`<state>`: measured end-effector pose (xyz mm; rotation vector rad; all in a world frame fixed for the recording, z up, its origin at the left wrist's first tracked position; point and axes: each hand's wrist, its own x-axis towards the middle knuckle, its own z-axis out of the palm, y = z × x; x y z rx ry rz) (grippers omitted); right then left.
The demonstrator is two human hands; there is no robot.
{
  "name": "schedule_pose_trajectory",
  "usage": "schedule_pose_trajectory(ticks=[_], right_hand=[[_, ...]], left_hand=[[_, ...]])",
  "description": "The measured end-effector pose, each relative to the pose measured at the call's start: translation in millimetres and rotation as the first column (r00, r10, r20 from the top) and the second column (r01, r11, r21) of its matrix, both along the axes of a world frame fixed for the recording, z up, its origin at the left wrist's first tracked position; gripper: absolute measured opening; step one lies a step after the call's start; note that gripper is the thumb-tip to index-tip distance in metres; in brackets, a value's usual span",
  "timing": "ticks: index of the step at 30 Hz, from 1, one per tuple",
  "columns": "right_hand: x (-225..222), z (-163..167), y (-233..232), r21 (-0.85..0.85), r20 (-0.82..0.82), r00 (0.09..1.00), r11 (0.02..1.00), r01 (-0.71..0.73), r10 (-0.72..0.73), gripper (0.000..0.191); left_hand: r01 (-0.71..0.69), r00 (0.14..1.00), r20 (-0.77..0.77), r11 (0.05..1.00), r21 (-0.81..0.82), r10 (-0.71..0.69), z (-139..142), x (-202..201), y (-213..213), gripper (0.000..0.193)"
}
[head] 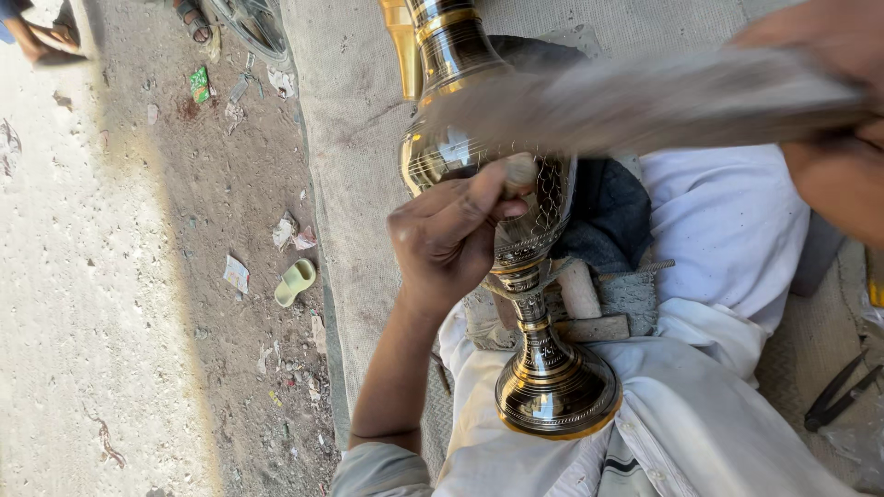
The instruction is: The person uses a hammer and a metal chisel to engrave a decorative pattern onto a brass vase. They repeatedly strike the chisel against the vase's surface to create a textured design.
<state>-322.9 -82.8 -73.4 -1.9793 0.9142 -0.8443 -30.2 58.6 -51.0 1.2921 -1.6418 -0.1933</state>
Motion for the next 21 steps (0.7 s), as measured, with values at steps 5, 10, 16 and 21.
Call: schedule_pose_trajectory(ticks=[5, 10, 16, 21], right_hand=[[-21, -20, 48, -0.137, -0.051, 0.985, 0.978, 0.159, -0.168, 0.025], [-11, -40, 91, -0.122, 0.060, 0.932, 0.924, 0.363, -0.358, 0.026], [-6, -59, 114, -0.272, 0.054, 0.906, 0.867, 0.418, -0.420, 0.025], [0, -61, 113, -0.126, 0.250, 0.863, 0.869, 0.478, -0.439, 0.023]], left_hand=[[0.218, 0.951, 0.167, 0.946, 0.238, -0.261, 26, 16, -15, 0.047], [0.394, 0.845, 0.211, 0.840, 0.373, -0.491, 42, 25, -32, 0.052], [0.486, 0.752, 0.214, 0.744, 0.458, -0.623, 45, 29, -44, 0.040], [0.515, 0.696, 0.233, 0.698, 0.497, -0.679, 51, 27, -48, 0.060]])
